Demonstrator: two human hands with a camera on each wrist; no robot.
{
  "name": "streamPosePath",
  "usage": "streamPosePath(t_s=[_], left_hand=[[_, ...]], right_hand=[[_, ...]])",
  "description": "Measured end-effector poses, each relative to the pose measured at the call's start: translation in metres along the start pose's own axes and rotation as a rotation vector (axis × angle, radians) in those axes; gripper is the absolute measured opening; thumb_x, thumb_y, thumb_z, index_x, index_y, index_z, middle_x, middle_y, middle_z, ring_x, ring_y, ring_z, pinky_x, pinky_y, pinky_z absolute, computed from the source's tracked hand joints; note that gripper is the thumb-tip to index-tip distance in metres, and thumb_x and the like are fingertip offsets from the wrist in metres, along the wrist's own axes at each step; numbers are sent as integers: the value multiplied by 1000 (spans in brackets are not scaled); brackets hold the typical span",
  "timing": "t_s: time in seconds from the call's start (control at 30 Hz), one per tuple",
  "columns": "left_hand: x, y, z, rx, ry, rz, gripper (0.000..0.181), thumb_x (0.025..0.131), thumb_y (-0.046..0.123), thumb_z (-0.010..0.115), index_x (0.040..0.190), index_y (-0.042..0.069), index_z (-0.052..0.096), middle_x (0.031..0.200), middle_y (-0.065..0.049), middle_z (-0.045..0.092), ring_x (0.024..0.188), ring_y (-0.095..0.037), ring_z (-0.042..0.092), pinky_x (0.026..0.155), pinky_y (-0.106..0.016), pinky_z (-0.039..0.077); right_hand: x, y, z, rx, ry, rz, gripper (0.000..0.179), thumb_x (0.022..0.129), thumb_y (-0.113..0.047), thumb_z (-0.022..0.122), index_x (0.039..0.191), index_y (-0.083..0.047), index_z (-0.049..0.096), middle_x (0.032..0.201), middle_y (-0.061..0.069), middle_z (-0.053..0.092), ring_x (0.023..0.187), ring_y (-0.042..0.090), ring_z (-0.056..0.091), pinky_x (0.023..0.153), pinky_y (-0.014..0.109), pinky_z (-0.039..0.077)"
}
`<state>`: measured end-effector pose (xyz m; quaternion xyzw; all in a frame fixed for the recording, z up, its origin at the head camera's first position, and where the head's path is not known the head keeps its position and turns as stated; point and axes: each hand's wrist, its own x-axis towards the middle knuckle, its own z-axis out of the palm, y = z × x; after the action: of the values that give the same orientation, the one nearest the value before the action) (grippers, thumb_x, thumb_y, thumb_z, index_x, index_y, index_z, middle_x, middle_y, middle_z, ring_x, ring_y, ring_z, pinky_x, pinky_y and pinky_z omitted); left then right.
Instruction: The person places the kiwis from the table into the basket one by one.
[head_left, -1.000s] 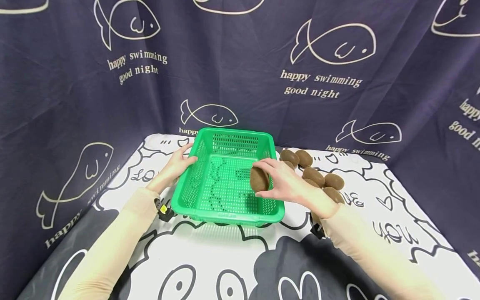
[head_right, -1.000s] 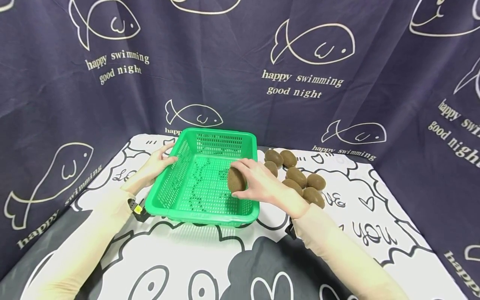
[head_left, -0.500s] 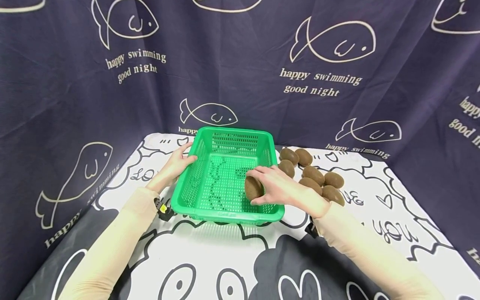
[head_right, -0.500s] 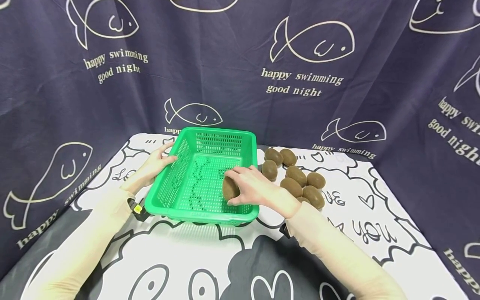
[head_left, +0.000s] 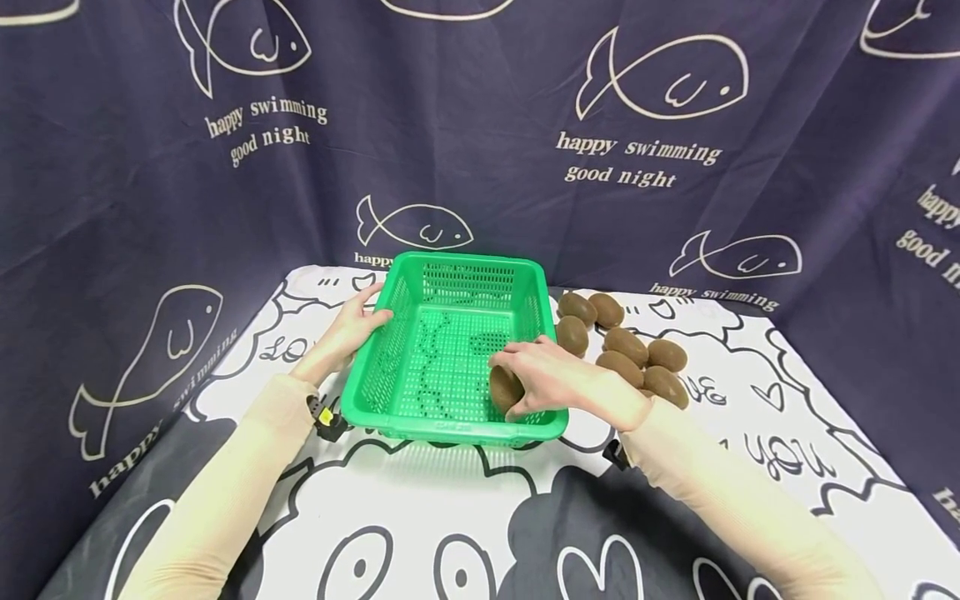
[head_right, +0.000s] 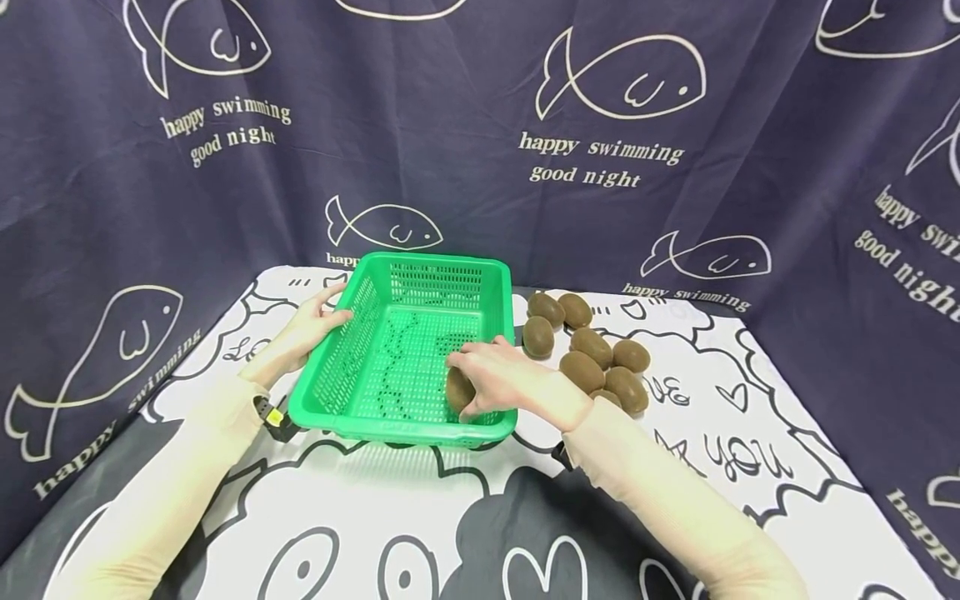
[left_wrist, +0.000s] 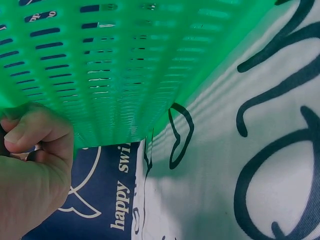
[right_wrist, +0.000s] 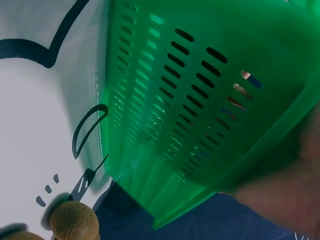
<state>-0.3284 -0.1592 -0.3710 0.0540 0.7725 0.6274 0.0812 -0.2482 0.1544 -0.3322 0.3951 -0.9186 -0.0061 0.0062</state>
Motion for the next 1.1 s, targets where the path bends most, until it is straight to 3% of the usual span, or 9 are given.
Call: streamPosePath(t_s=[0.3, 0.4, 0.5, 0.6, 0.7, 0.8, 0.9, 1.1], left_hand=[[3, 0, -4, -4, 16, 9, 69, 95, 11, 51, 155, 19, 17, 124, -38, 55, 76, -22, 71, 79, -51, 61], [4, 0, -5, 4, 3, 10, 69, 96, 13, 50, 156, 20, 16, 124, -38, 55, 76, -20, 71, 76, -46, 63], [3, 0, -5, -3, -10, 2, 69, 97, 13, 50, 156, 21, 14, 124, -37, 56, 76, -19, 71, 73, -41, 64], [2, 2, -5, -18, -19, -9, 69, 97, 12, 50, 156, 21, 14, 126, -38, 54, 76, -20, 71, 73, -41, 64], [-3, 9, -3, -21, -25, -21, 70, 97, 10, 49, 156, 18, 13, 127, -40, 52, 77, -22, 71, 74, -43, 64], [-8, 15, -1, -20, -26, -30, 70, 97, 9, 49, 156, 15, 13, 127, -40, 52, 78, -22, 71, 75, -44, 63], [-6, 11, -1, -8, -24, -17, 70, 97, 11, 50, 156, 15, 13, 125, -39, 54, 77, -21, 71, 74, -43, 64], [2, -2, -1, 1, -6, -15, 69, 97, 13, 51, 156, 20, 15, 124, -37, 56, 77, -20, 71, 72, -40, 64]], right_hand=[[-1, 1, -8, 30, -21, -50, 63, 69, -43, 84, 122, -14, 64, 113, 2, 68, 102, 18, 63, 80, 40, 47], [-4, 5, -13, 82, 101, -79, 52, 74, -40, 81, 115, -10, 68, 110, 4, 70, 100, 19, 65, 84, 41, 53], [-10, 15, -18, 138, 296, -89, 38, 79, -32, 77, 106, -7, 70, 100, 5, 71, 93, 21, 66, 83, 38, 57], [-21, 28, -20, 176, 454, -33, 29, 82, -24, 74, 103, -5, 69, 97, 7, 70, 89, 21, 64, 80, 36, 57], [-33, 43, -19, 202, 530, 62, 26, 84, -20, 73, 105, -5, 68, 96, 7, 69, 86, 20, 62, 75, 36, 56], [-45, 58, -15, 192, 534, 151, 25, 84, -20, 72, 106, -7, 68, 96, 7, 67, 87, 20, 61, 76, 38, 55], [-59, 70, -11, 178, 489, 221, 25, 84, -20, 72, 105, -7, 68, 97, 8, 66, 84, 23, 60, 73, 39, 53], [-91, 82, 0, 158, 360, 271, 33, 78, -21, 78, 106, -6, 69, 104, 13, 69, 95, 29, 64, 82, 46, 54]])
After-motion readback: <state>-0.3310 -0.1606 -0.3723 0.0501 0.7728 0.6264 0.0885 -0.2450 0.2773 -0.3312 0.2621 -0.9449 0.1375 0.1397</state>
